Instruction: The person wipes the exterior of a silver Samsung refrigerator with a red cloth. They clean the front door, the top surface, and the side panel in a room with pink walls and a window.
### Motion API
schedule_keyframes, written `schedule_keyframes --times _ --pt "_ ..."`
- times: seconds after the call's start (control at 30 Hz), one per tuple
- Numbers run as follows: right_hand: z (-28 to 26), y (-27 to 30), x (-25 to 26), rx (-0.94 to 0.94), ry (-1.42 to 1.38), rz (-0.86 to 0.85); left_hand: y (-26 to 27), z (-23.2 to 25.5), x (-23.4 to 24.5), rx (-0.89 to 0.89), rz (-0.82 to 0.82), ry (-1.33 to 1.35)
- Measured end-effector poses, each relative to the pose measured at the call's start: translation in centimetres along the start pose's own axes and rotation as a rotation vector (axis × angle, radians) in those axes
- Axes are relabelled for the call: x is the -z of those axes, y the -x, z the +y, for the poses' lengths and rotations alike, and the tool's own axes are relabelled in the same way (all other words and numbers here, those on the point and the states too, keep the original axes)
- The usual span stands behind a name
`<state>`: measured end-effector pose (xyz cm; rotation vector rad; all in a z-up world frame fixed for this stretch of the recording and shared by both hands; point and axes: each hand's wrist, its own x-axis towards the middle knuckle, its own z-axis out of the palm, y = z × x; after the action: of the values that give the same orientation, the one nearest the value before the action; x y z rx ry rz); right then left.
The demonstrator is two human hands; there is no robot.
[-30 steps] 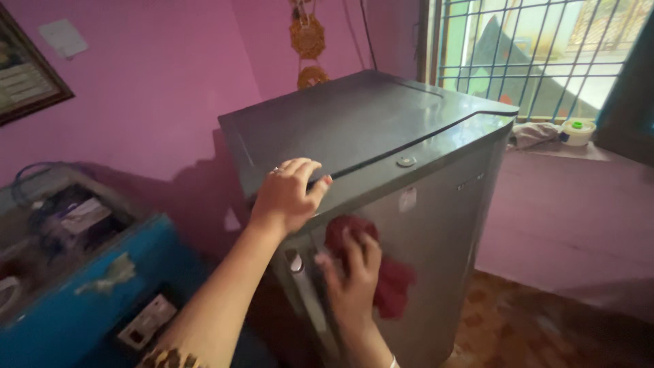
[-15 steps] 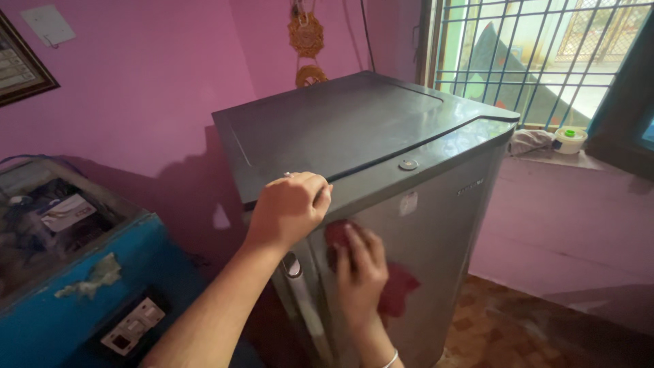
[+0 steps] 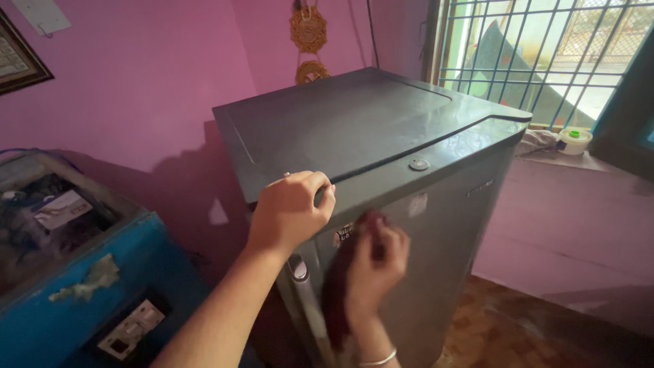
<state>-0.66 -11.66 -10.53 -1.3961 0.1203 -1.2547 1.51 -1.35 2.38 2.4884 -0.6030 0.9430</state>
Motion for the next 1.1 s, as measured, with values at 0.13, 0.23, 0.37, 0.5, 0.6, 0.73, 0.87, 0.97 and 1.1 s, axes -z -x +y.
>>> schedule_keyframes --times 0.13,0.23,0.37,0.5,0.6,0.73,0.87,0.97,1.1 --pt "1.3 1.0 1.2 0.119 0.005 -0.117 0.0 0.0 0.1 -0.091 0.026 -0.005" --pt "5.6 -4.1 2.3 0.056 0.076 0.072 0.2 -0.1 0.1 -0.152 0.016 -0.018" --pt "10.0 -8.8 2.9 -0.163 -0.067 0.252 0.3 -0.2 -0.1 -0.156 0.046 -0.047" --pt "8.5 -3.2 2.9 0.180 0.158 0.022 -0.1 -0.1 -0.2 -0.243 0.075 -0.067" --pt "6.8 -3.4 3.9 0.215 0.108 -0.097 -1.3 0.8 0.2 -0.187 -0.106 -0.177" --pt "7.6 -8.5 5.0 0.070 0.133 -0.101 -2.2 5.0 -3.2 0.055 -0.397 -0.476" --pt "9.9 -5.7 5.3 0.215 0.121 -0.067 -1.4 8.7 -8.9 -0.296 0.055 -0.696" --pt "12.5 -3.6 6.8 0.085 0.149 -0.107 -1.7 9.6 -12.3 -0.219 0.175 -0.839" --pt "15.2 -4.0 9.7 -0.179 0.204 -0.071 -1.4 8.7 -13.7 -0.216 0.229 -0.829"
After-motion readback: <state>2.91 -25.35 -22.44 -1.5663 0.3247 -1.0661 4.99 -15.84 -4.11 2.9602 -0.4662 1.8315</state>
